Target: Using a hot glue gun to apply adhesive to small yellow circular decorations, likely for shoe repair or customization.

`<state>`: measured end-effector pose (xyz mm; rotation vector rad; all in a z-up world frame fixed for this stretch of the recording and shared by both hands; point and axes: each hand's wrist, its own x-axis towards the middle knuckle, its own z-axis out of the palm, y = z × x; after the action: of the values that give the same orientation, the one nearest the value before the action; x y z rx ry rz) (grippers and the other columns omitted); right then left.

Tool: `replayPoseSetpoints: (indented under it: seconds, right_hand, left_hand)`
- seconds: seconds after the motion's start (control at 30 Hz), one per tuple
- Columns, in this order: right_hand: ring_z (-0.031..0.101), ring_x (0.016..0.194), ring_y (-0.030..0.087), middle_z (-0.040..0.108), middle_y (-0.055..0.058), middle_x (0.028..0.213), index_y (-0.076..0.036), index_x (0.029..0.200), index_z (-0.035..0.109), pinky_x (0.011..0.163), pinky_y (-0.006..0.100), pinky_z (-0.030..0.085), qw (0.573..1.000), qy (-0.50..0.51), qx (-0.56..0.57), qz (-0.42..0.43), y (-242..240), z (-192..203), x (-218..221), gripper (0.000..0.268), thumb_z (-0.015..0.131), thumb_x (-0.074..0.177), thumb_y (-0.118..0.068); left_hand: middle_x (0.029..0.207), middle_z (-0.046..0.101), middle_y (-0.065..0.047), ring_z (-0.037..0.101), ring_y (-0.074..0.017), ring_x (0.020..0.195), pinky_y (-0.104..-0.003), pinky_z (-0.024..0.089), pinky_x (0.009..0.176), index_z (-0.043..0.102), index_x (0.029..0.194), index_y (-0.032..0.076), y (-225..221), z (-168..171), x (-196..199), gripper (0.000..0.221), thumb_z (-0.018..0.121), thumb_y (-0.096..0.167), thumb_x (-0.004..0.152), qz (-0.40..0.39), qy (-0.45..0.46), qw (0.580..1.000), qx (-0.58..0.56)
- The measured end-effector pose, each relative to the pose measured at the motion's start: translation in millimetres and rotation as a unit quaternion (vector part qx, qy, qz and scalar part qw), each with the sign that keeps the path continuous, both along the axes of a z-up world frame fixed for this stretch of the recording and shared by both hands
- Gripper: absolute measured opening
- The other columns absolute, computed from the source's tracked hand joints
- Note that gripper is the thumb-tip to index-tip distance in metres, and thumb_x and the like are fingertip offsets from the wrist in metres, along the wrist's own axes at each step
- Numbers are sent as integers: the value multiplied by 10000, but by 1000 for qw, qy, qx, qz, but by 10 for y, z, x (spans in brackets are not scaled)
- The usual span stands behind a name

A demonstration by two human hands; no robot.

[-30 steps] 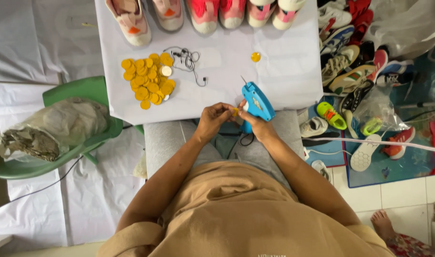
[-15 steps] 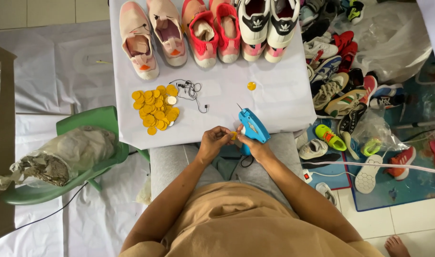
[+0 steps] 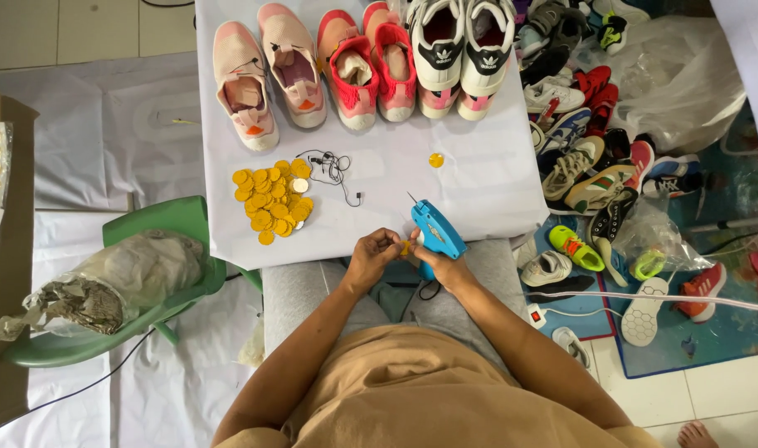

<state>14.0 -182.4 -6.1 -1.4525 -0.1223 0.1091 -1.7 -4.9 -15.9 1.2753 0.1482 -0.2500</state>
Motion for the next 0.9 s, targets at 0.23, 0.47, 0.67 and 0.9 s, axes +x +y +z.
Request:
replayPoseSetpoints:
  seconds: [0.23,0.47,0.67,0.9]
  right_hand:
    - [721,827,245,733,164,833,4,971,703,813,428,586,1000,17,-3,6,22,62,-26,237,838,779,37]
    - [727,850,244,739,166,840,4,973,704,839,429,586,1000,23,6,4,-22,55,-2,223,827,790,36]
    - [732,887,254,741,162,878,5,984,707,864,441,584,999,34,14,0,-41,-3,-4,230,815,787,56]
    - [666,1016,287,724,176,1066,52,1143,700,985,535,526,987,145,5,-65,45,66,-7,406,855,779,-37]
  left_hand:
    - [784,657,-144,703,-189,746,-361,597,768,660,934,-11,0,-113,1,47,670,3,891,-4,1,1000,3]
    - [825,683,-162,709,-185,739,-324,601,762,648,995,-18,-7,18,4,112,700,35,912,-7,8,1000,-4]
    - [840,705,-176,728,-185,751,-312,610,743,674,1008,-23,-4,-35,3,122,724,42,918,-4,-2,1000,3]
    - [1142,574,-66,699,-258,1007,-370,614,803,633,1127,124,-132,644,-109,262,743,93,891,76,-322,826,456]
